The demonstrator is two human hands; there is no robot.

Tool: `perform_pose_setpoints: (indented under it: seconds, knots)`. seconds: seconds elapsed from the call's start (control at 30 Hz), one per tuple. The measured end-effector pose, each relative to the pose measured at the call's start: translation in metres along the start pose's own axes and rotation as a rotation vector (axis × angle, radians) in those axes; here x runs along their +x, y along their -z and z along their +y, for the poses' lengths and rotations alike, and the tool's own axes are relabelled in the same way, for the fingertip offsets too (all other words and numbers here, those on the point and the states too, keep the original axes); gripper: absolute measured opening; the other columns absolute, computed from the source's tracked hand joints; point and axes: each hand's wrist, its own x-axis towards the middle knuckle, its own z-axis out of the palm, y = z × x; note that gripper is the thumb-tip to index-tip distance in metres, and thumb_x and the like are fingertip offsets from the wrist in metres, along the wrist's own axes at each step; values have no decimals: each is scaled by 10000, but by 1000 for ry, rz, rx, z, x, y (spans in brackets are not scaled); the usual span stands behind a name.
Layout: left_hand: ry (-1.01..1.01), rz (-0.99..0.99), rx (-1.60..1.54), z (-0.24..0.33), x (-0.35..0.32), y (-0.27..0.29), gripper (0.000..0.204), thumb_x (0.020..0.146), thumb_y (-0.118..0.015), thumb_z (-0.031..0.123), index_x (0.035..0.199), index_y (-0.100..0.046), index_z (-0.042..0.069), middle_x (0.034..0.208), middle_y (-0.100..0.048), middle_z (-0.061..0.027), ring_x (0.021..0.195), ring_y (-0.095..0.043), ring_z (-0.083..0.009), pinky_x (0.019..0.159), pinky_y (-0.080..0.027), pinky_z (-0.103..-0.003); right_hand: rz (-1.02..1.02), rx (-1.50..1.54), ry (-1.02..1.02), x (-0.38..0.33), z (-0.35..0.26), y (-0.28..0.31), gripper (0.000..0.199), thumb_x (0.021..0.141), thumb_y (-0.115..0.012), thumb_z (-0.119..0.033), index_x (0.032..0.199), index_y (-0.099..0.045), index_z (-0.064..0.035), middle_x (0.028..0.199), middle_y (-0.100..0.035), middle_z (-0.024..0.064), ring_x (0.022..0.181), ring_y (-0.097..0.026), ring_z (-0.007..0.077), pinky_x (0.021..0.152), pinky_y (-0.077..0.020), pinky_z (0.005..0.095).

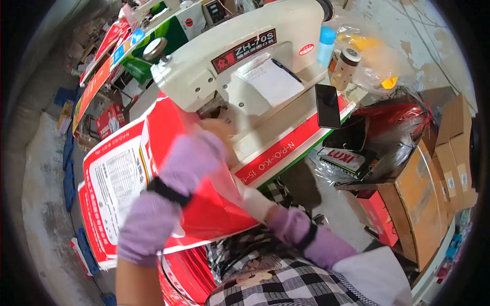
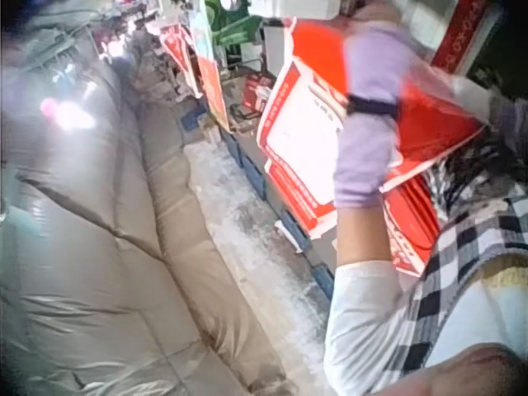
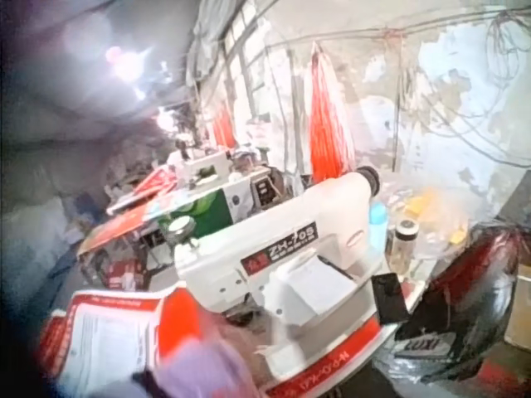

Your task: Operating an industrial sewing machine to seal the tops of large plastic fertilizer bags.

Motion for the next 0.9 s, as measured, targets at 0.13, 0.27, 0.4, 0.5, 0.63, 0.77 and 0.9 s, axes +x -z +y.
perform_pose_setpoints:
  seconds: [0.13,0.27,0.4,0.5,0.63,0.77,0.9]
  knots:
    - [-27,34,-219,13,-26,-50,305,832,-659,310,956,-643,31,829,-638,-142,726,-618,-232,685,-512,-378,-138,438,-109,-60,-27,21,558,861,-500,-117,1386,-350,2,1191,-582,171,1108,-550,266,953,-417,343]
    - [102,-8,-970,49,-70,-73,346,839,-659,349,902,-654,9,782,-641,-144,691,-613,-210,683,-508,-365,-310,525,-214,-58,-27,22,467,860,-513,-84,1311,-452,20,1221,-576,84,1111,-528,152,976,-403,292]
    - [481,28,-556,43,-54,-69,457,808,-653,453,905,-679,8,798,-664,-170,733,-646,-288,712,-506,-397,-160,527,-145,-58,-36,23,363,853,-509,-160,1178,-535,0,989,-642,204,928,-630,311,835,-481,351]
    - [360,-309,-404,58,-43,-81,409,788,-639,419,920,-706,38,894,-686,-170,839,-656,-357,768,-508,-425,-150,286,-190,-66,-53,24,373,869,-511,-207,1187,-529,-12,959,-642,221,910,-636,347,826,-488,366]
    - [293,-213,-245,60,-32,-121,224,808,-590,273,888,-714,105,868,-683,-155,804,-660,-342,737,-521,-437,-163,166,-107,-73,-48,24,410,917,-504,-334,1172,-528,-14,981,-652,197,849,-653,349,782,-502,387]
    - [-18,93,-752,84,-62,-75,148,800,-554,177,761,-651,73,707,-645,-136,692,-652,-318,641,-522,-406,-306,493,-252,-54,-41,44,539,947,-491,-405,1247,-497,42,1089,-638,207,1055,-599,307,939,-441,334]
    - [-122,-65,-383,121,-49,-46,234,824,-532,254,803,-676,71,700,-654,-136,699,-665,-301,637,-525,-407,266,-236,143,35,10,30,595,935,-476,-383,1325,-386,58,1074,-616,303,1008,-610,418,899,-463,467]
